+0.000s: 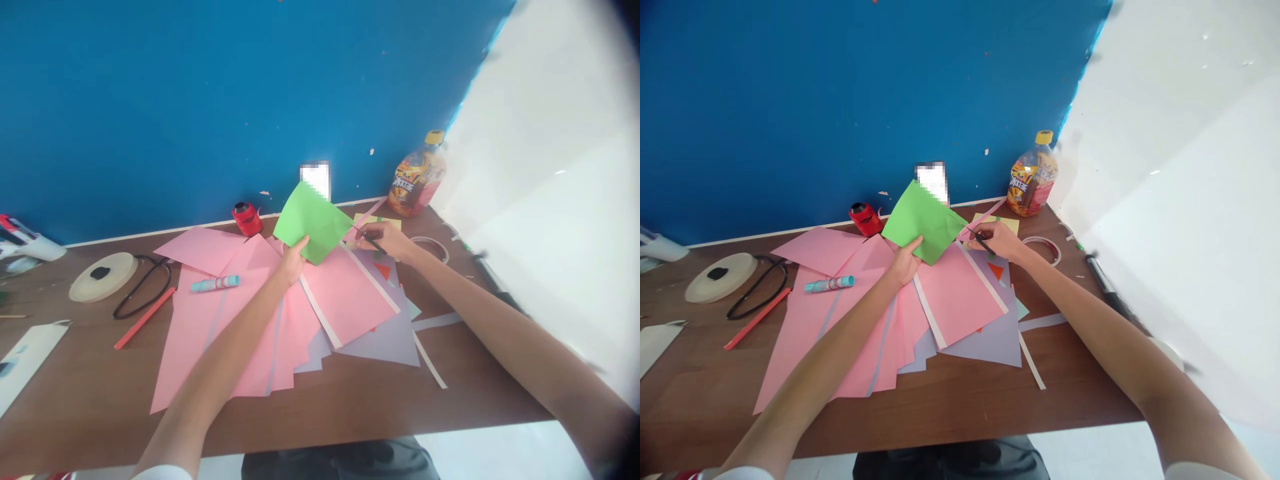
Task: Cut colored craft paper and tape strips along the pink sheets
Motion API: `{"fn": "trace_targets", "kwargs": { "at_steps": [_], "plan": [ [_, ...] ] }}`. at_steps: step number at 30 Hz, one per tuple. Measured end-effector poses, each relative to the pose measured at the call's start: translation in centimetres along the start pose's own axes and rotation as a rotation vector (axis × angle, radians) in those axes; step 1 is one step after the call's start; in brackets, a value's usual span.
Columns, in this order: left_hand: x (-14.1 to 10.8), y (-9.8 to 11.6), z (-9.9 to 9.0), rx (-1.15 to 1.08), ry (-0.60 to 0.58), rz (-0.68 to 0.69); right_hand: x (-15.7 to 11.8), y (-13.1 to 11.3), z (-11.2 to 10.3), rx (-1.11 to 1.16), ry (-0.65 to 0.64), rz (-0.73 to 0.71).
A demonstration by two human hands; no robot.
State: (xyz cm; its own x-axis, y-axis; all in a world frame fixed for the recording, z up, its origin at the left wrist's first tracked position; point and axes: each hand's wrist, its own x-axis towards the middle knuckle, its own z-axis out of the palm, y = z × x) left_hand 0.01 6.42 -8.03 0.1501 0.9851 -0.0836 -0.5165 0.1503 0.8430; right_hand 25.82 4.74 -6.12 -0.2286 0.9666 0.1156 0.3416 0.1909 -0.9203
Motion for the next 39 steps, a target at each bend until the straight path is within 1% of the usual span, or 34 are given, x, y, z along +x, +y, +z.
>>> {"fn": "trace_targets", "kwargs": {
  "at_steps": [9,15,22,28,32,39],
  "plan": [
    [0.2,-0.3,-0.4,0.029,-0.013,0.011,-0.1,0.0,0.1,-0.011,0.019,0.023],
    [0.3,-0.3,-0.5,0.02,-0.025,0.007,-0.2,-0.6,0.0,-0.017,0.018,0.006],
    [0.7,-0.7,-1.0,0.037,-0.03,0.024,-0.4,-0.9,0.1,-0.034,0.037,-0.005],
    [0.3,-0.4,-0.5,0.009,-0.034,0.019,-0.3,-0.6,0.0,-0.046,0.045,-0.019],
    [0.1,-0.1,-0.2,0.004,-0.022,0.006,-0.3,-0.7,0.1,-0.034,0.049,-0.006],
    [0.3,-0.3,-0.5,0.03,-0.007,0.02,-0.5,-1.1,0.0,-0.037,0.043,-0.005]
  ]
}}
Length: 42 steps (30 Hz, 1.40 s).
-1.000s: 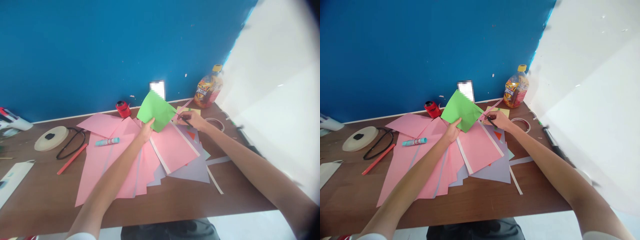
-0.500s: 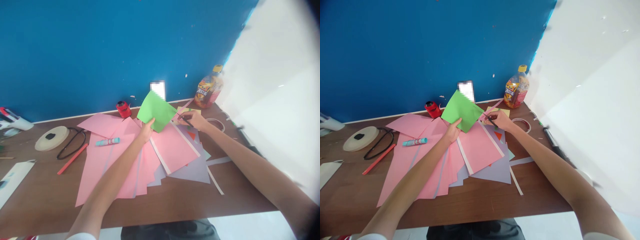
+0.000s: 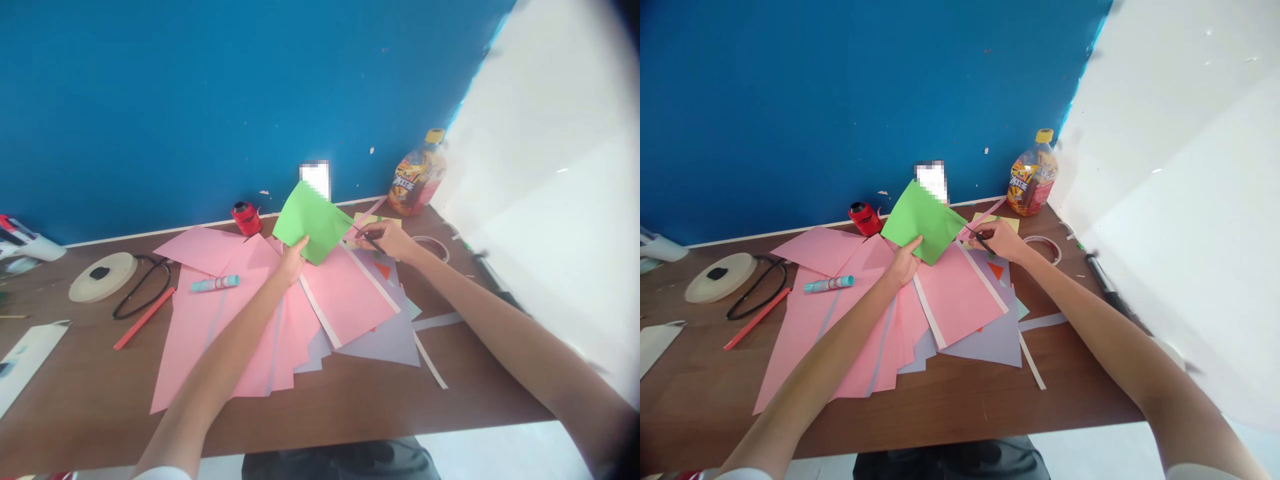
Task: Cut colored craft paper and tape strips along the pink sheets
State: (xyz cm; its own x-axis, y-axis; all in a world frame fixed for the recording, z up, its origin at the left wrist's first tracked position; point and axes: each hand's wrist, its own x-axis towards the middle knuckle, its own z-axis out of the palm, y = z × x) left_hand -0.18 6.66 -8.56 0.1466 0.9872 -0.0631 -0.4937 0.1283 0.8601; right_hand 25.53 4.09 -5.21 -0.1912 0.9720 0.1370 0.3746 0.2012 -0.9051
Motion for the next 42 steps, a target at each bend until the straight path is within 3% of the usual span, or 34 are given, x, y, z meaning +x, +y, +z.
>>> {"fn": "trace_targets", "kwargs": {
  "at_steps": [30,38,42],
  "plan": [
    [-0.2,0.3,0.4,0.019,0.003,-0.027,0.3,1.2,-0.4,-0.086,-0.024,0.019],
    [0.2,-0.7,-0.4,0.151,-0.004,0.068,0.2,1.1,-0.3,-0.116,-0.035,0.006],
    [0.4,-0.9,-0.6,0.138,0.038,0.051,0.1,1.0,-0.2,-0.121,-0.049,-0.006]
  ]
}}
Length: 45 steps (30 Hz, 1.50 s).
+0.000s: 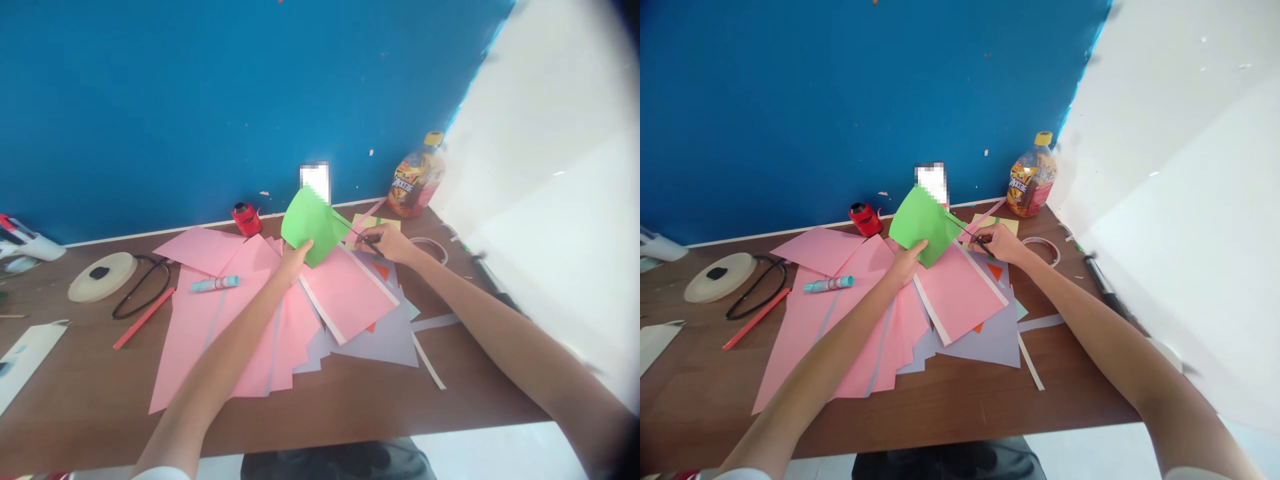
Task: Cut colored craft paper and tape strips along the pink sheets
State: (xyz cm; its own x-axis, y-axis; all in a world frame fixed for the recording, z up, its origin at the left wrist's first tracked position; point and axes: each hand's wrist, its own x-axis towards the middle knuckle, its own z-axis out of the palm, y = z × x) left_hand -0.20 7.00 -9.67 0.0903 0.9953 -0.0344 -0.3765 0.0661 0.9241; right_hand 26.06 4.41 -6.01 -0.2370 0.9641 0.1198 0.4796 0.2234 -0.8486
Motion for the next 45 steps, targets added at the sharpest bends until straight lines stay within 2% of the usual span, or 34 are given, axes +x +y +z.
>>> {"fn": "trace_targets", "kwargs": {
  "at_steps": [7,18,30,33,39,45],
  "plan": [
    [0.0,0.0,0.0,-0.02,-0.001,-0.016,-0.2,0.0,0.5,0.15,-0.033,0.114],
    [-0.2,-0.1,0.0,0.066,-0.043,0.015,-0.2,0.0,0.8,0.3,-0.013,0.151],
    [-0.5,-0.4,-0.2,0.322,-0.086,0.085,-0.5,-2.5,1.1,0.321,-0.059,0.177],
    [-0.6,-0.2,0.0,0.329,-0.081,0.097,-0.5,-3.0,1.2,0.299,-0.025,0.212],
    [-0.7,-0.1,0.2,0.282,-0.041,0.065,-0.9,-4.7,1.6,0.332,-0.075,0.279],
    [-0.6,-0.1,0.2,0.276,0.008,0.043,-0.8,-5.2,2.3,0.385,-0.011,0.299]
  ]
}}
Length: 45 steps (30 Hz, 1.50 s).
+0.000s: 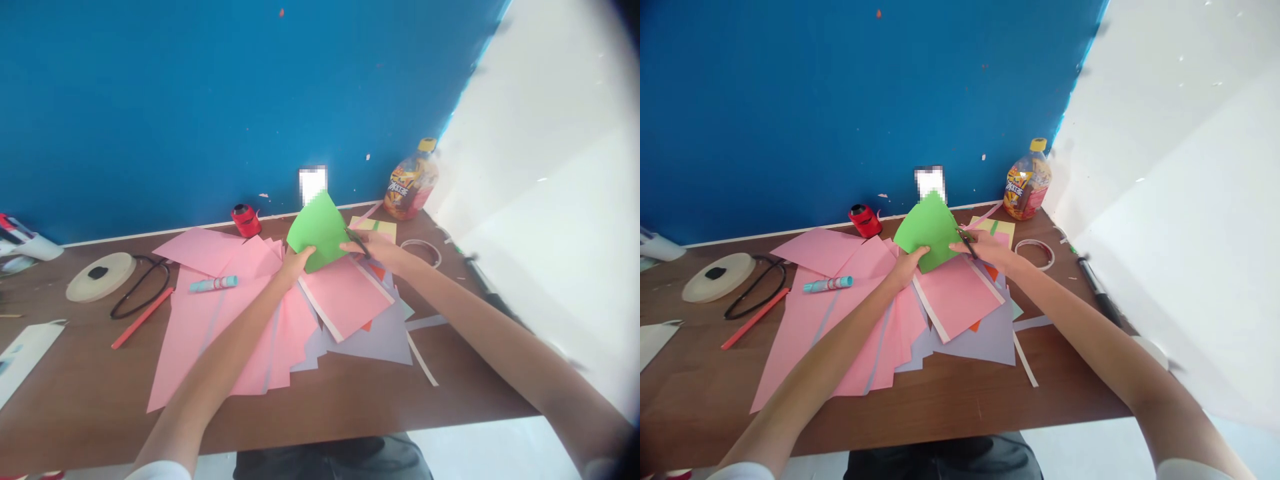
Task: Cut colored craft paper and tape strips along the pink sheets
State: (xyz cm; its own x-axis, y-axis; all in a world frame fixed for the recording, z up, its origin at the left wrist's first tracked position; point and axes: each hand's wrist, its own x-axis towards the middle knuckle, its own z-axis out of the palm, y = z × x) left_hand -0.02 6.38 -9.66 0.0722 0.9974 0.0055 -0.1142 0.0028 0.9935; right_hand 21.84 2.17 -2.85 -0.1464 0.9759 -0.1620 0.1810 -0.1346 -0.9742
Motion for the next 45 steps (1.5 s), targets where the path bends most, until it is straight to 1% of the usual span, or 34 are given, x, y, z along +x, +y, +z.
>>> {"fn": "trace_targets", "kwargs": {
  "at_steps": [2,6,9,13,17,20,23,26,32,36,41,45],
  "plan": [
    [0.0,0.0,0.0,0.002,-0.01,0.005,0.1,0.1,0.1,0.022,-0.004,-0.001],
    [-0.1,-0.1,-0.1,0.022,-0.04,-0.004,-0.1,0.2,0.2,0.057,-0.055,0.009],
    [-0.1,-0.3,-0.3,0.036,-0.053,-0.01,-0.4,0.0,0.5,0.067,-0.052,-0.001],
    [-0.2,-0.4,-0.3,0.043,-0.06,-0.008,-0.5,-0.2,1.0,0.042,-0.01,-0.021],
    [-0.2,-0.2,-0.2,0.03,-0.074,0.002,0.0,0.4,1.0,-0.006,0.014,-0.017],
    [-0.2,0.1,0.0,0.004,-0.083,-0.003,0.4,1.0,0.9,-0.004,0.06,-0.024],
    [-0.3,0.3,0.0,-0.014,-0.087,-0.023,0.4,1.3,1.0,0.015,0.103,-0.059],
    [-0.2,0.4,0.0,-0.031,-0.079,-0.044,0.2,1.6,1.4,0.061,0.112,-0.106],
    [-0.1,0.2,-0.1,-0.04,-0.043,-0.028,0.0,2.4,2.2,0.084,0.14,-0.147],
    [-0.2,0.4,-0.1,-0.06,-0.075,-0.03,0.0,2.8,2.4,0.049,0.166,-0.164],
    [-0.4,0.7,0.1,-0.078,-0.098,-0.017,-0.1,3.3,2.7,0.077,0.195,-0.249],
    [-0.3,0.5,0.0,-0.087,-0.088,-0.019,0.0,3.7,2.9,0.064,0.229,-0.244]
  ]
}}
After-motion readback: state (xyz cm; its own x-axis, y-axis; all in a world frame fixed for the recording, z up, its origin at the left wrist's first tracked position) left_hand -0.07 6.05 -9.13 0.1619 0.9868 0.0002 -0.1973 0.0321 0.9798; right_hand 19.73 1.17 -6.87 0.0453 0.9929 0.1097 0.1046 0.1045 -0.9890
